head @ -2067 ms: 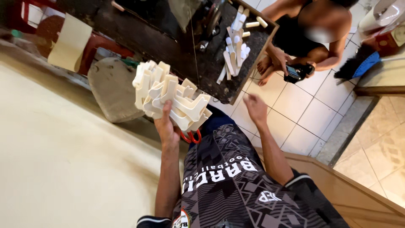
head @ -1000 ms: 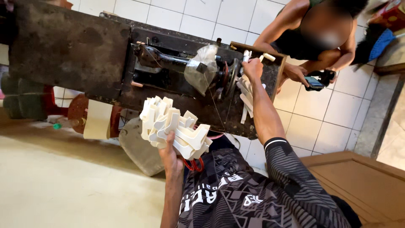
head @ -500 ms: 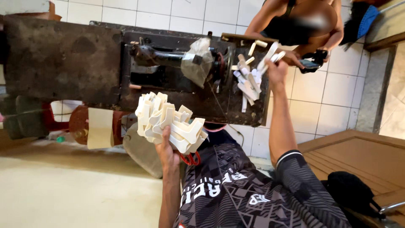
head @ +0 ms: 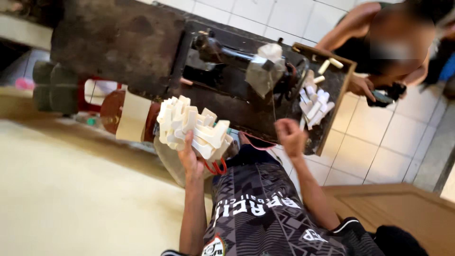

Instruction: The person sits on the floor gathering cut white shoe-upper pieces, trims scraps with scissors, and carries a stack of pieces to a treadle sewing machine. They oil the machine, then guide the shoe components under the needle one at a time, stitching them and placing finished pieces on a growing pile.

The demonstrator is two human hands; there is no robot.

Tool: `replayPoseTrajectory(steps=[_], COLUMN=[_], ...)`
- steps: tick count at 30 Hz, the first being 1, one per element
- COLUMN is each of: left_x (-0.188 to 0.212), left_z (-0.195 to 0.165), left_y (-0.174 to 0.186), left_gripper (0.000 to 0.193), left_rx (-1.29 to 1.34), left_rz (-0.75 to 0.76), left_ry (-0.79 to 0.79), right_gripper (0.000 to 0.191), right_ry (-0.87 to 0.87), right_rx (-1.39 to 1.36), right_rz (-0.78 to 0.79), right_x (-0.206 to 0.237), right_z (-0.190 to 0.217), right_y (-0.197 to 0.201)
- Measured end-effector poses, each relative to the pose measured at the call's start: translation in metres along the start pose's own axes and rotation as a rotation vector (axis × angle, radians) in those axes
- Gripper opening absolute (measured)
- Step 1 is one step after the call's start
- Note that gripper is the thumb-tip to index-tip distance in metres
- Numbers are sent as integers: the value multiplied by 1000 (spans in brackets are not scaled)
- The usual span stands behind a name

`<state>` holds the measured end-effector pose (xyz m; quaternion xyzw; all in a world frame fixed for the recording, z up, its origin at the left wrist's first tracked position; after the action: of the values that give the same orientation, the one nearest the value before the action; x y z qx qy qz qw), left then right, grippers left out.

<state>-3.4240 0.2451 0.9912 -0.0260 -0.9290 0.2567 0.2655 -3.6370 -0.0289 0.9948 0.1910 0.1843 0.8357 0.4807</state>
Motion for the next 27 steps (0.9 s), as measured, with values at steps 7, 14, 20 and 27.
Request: replayPoseTrajectory(steps=[7,14,20,27], left_x=[-32,-19,-16,-35], left_z=[3,13,-10,-53], left_y=[-8,0,22,18], left_gripper=[65,63,65,66], left_rx=[210,362,285,-128], left_rz=[-4,-2,-149,-128], left_ry=[67,105,6,-314], right_gripper=[26,47,54,64], right_ry=[273,-288,-86,479], right_rx=[-233,-667,-384,-35], right_rz=[816,1289,1143,631], right_x=[40,61,25,-42], right_z=[60,64,61,95], right_y=[-134,-165,-158,-196])
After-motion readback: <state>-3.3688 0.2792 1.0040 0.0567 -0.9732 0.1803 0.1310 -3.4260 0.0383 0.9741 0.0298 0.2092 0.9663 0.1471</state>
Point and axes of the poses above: each hand's wrist, its own x-axis away from the middle knuckle, its own y-axis out of the back of the hand, z = x × y, the point moved 4 cm from there along -x, towards the middle knuckle, and after that the axes turned 4 degrees about -x, right-handed, at the moved point
